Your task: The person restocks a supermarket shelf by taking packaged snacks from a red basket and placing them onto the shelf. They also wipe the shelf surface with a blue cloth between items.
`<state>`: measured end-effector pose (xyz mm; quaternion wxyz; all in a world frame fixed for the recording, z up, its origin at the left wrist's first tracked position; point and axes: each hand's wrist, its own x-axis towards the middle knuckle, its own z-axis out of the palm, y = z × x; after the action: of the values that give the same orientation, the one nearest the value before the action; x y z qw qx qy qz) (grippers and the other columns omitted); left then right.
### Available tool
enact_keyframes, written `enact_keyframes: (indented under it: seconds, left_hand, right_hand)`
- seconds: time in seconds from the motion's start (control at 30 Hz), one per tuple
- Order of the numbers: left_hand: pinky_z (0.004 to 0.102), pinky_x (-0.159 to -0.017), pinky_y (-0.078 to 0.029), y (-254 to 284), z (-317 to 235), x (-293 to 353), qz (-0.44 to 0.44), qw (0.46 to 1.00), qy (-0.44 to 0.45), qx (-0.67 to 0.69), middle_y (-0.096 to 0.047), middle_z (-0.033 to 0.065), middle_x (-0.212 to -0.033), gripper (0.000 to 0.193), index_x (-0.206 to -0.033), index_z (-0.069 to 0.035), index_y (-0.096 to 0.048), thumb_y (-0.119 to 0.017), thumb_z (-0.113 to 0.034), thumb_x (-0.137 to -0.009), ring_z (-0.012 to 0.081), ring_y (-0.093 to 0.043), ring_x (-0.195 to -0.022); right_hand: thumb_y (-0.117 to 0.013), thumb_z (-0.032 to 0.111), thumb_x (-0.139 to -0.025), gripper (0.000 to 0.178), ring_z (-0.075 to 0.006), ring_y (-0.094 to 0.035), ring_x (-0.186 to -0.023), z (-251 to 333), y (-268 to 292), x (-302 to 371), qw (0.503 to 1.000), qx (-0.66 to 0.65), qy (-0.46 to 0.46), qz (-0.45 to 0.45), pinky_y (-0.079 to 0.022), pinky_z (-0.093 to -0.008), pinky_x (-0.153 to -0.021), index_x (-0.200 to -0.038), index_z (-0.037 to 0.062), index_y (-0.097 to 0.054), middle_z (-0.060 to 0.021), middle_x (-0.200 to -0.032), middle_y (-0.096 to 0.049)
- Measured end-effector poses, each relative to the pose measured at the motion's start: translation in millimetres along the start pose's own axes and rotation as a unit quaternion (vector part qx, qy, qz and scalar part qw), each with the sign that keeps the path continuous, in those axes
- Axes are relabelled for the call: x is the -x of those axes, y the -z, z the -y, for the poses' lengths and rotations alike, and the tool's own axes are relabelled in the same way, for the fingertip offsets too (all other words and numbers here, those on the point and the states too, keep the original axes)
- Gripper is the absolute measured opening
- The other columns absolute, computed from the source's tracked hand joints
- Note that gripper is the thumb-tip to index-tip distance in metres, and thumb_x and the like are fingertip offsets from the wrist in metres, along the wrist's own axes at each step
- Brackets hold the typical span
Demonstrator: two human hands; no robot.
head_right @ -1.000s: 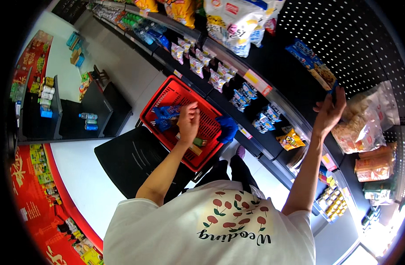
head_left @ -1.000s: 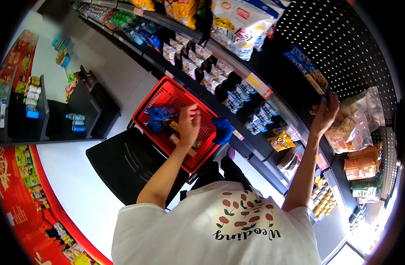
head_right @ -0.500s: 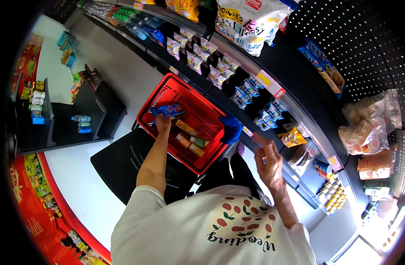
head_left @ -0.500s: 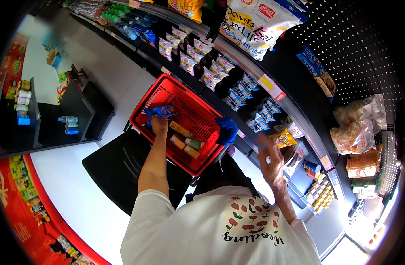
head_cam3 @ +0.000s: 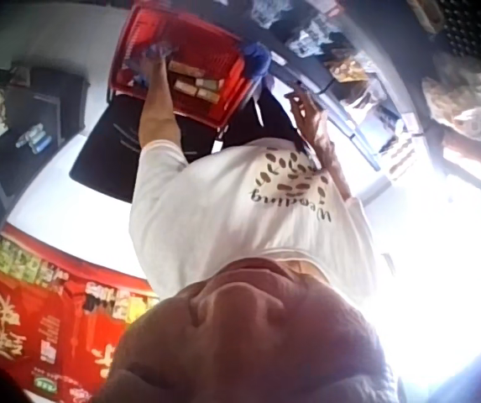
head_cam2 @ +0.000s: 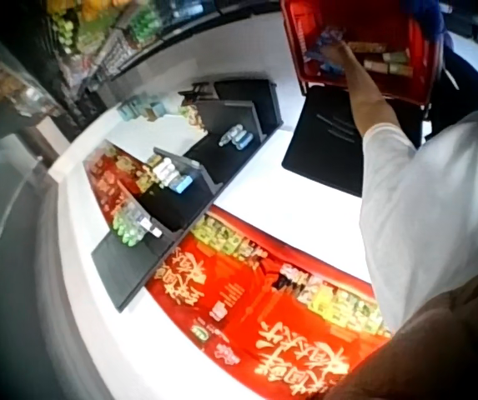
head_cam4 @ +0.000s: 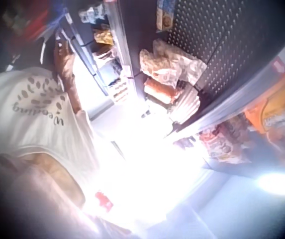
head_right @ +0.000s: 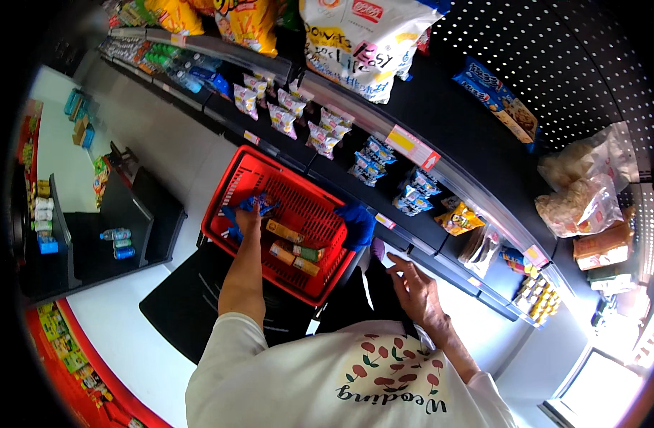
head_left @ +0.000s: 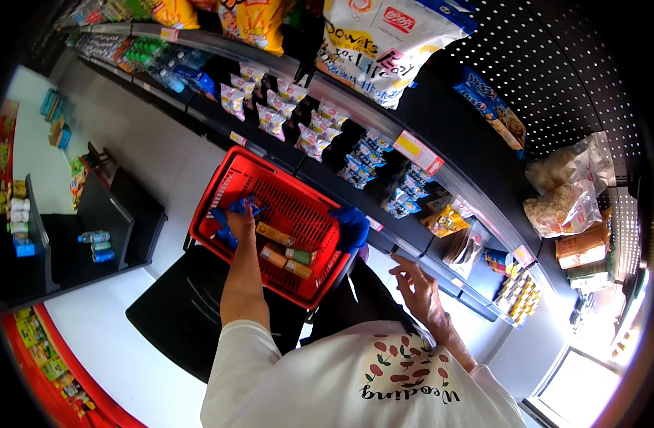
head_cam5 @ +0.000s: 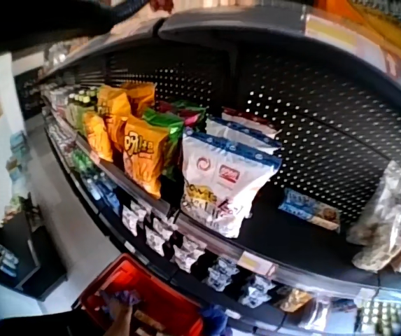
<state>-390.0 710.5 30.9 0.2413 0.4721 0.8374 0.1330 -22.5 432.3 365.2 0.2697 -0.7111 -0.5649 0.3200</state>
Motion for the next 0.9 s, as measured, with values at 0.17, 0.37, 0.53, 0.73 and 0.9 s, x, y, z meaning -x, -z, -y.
enact_keyframes:
  seconds: [0.17,0.37,0.53,0.73,0.9]
  left_hand:
    - [0.0547,-0.078,-0.057,-17,11,-4,-0.007,0.996,-0.061,-0.059,-0.071,0.0292,-0.101,0.065,-0.098,0.007,-0.069,-0.077,-0.055,-0.079,0.0451,-0.07,-0.091]
    - [0.055,-0.074,-0.054,23,5,22,-0.044,0.994,-0.098,0.007,-0.071,0.0287,-0.09,0.063,-0.089,0.006,-0.07,-0.077,-0.055,-0.079,0.0473,-0.069,-0.087]
    - [0.0429,-0.072,-0.056,90,30,41,0.101,0.973,-0.096,0.182,-0.074,0.0178,-0.099,0.055,-0.107,0.004,-0.071,-0.08,-0.044,-0.083,0.03,-0.071,-0.087]
    - [0.0363,-0.069,-0.062,206,-47,150,0.28,0.883,0.027,0.375,-0.069,0.0119,-0.112,0.054,-0.125,0.002,-0.061,-0.078,-0.032,-0.085,0.0228,-0.07,-0.097]
    - [0.0402,-0.074,-0.063,240,-111,208,0.36,0.806,-0.015,0.47,-0.069,0.0151,-0.115,0.047,-0.123,0.005,-0.06,-0.074,-0.024,-0.089,0.0258,-0.071,-0.1]
  right_hand:
    - [-0.065,0.003,-0.096,0.037,-0.0295,-0.074,-0.086,11,-2,-5,0.999,0.012,0.012,0.027,-0.061,-0.0381,-0.071,-0.133,0.0073,-0.061,-0.0122,-0.098,-0.073]
    - [-0.065,0.008,-0.097,0.03,-0.0339,-0.071,-0.079,3,-6,-6,0.999,0.017,0.038,0.025,-0.057,-0.0414,-0.066,-0.127,0.0072,-0.062,-0.0145,-0.09,-0.07]
    - [-0.063,0.009,-0.098,0.032,-0.0351,-0.073,-0.087,1,-3,-15,0.998,-0.004,0.046,0.039,-0.06,-0.042,-0.07,-0.129,0.007,-0.06,-0.0168,-0.099,-0.071]
    - [-0.064,0.011,-0.098,0.041,-0.0319,-0.074,-0.088,-5,-5,-28,0.993,-0.095,0.063,0.009,-0.062,-0.0391,-0.072,-0.137,0.0051,-0.054,-0.0192,-0.116,-0.07]
    - [-0.066,0.022,-0.1,0.05,-0.0277,-0.074,-0.085,-15,6,-31,0.983,-0.171,0.055,-0.04,-0.062,-0.0368,-0.066,-0.143,0.0039,-0.047,-0.0223,-0.118,-0.07]
